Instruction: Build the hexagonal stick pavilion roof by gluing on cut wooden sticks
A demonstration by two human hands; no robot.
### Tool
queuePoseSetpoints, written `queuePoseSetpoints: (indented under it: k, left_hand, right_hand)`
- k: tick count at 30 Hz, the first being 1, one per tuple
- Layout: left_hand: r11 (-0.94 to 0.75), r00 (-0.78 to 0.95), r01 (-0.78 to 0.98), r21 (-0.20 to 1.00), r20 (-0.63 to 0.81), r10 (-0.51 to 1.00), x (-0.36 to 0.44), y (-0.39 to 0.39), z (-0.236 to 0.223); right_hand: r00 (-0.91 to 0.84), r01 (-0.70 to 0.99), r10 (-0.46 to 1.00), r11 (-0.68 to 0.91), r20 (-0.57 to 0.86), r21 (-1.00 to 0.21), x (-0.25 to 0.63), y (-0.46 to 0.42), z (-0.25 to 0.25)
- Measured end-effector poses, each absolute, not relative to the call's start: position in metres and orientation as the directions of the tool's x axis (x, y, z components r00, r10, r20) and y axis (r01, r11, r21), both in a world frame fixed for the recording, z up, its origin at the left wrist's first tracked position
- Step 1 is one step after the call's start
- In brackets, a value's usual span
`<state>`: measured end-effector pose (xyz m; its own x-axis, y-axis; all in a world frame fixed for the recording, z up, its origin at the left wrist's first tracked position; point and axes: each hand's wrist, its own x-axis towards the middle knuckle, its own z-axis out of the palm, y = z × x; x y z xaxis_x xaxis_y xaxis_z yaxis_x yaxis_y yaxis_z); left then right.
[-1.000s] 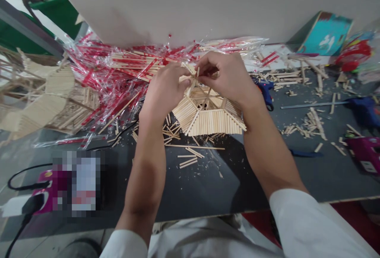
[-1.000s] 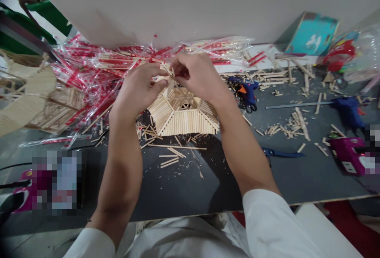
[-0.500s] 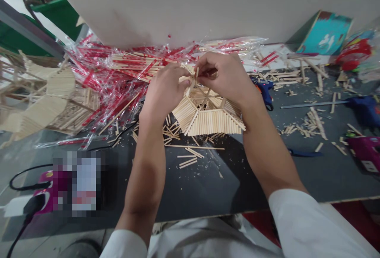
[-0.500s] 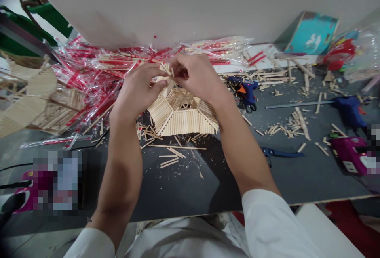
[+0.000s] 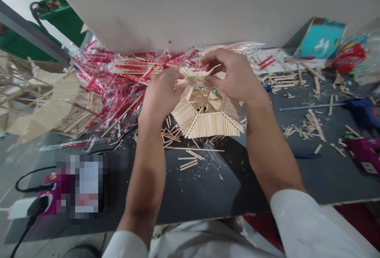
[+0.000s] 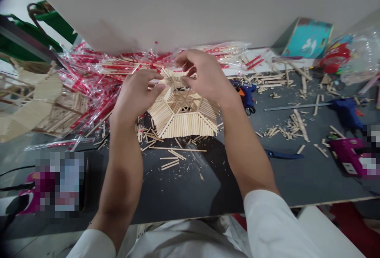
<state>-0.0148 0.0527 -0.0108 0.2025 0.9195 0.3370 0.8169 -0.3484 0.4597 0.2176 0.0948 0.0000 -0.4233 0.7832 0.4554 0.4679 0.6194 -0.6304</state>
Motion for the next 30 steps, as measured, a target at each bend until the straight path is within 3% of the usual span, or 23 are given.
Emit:
queuePoseSetpoints:
  k: [3, 6, 9, 12, 14, 17, 26, 30]
  left_hand:
    - [-0.361, 0.206, 0.805, 0.470, 0.350, 0.914, -0.021, 0.054, -0.010]
    - [-0.348, 0.191, 0.797, 0.494, 0.341, 0.921, -0.029, 0.052, -0.007]
    - [-0.313, 0.164, 0.793, 0.523, 0.311, 0.936, -0.039, 0.048, 0.000]
    - [-0.263, 0.127, 0.788, 0.556, 0.272, 0.954, -0.049, 0.043, 0.007]
    - [-0.244, 0.116, 0.782, 0.573, 0.250, 0.961, -0.053, 0.040, 0.010]
    - [-0.275, 0.153, 0.765, 0.582, 0.250, 0.956, -0.054, 0.038, 0.012]
    - [-0.426, 0.258, 0.689, 0.586, 0.350, 0.900, -0.030, 0.036, 0.015]
    - [-0.574, 0.412, 0.650, 0.498, 0.403, 0.817, -0.018, 0.044, 0.007]
  right_hand:
    - [-0.342, 0.541, 0.774, 0.626, 0.533, -0.562, 0.237, 0.092, 0.013]
    - [-0.138, 0.707, 0.850, 0.444, 0.508, -0.551, 0.271, 0.087, 0.025]
    - [0.118, 0.904, 0.945, 0.025, 0.306, -0.427, 0.312, 0.083, 0.023]
    - [0.301, 0.949, 0.953, -0.303, -0.037, -0.090, 0.347, 0.081, 0.005]
    - [0.316, 0.948, 0.913, -0.312, -0.259, 0.057, 0.360, 0.083, -0.012]
    - [0.274, 0.961, 0.871, -0.268, -0.407, 0.074, 0.364, 0.087, -0.036]
    - [0.307, 0.948, 0.893, -0.317, -0.329, 0.025, 0.361, 0.103, -0.068]
    - [0.297, 0.948, 0.905, -0.318, -0.303, -0.021, 0.366, 0.106, -0.071]
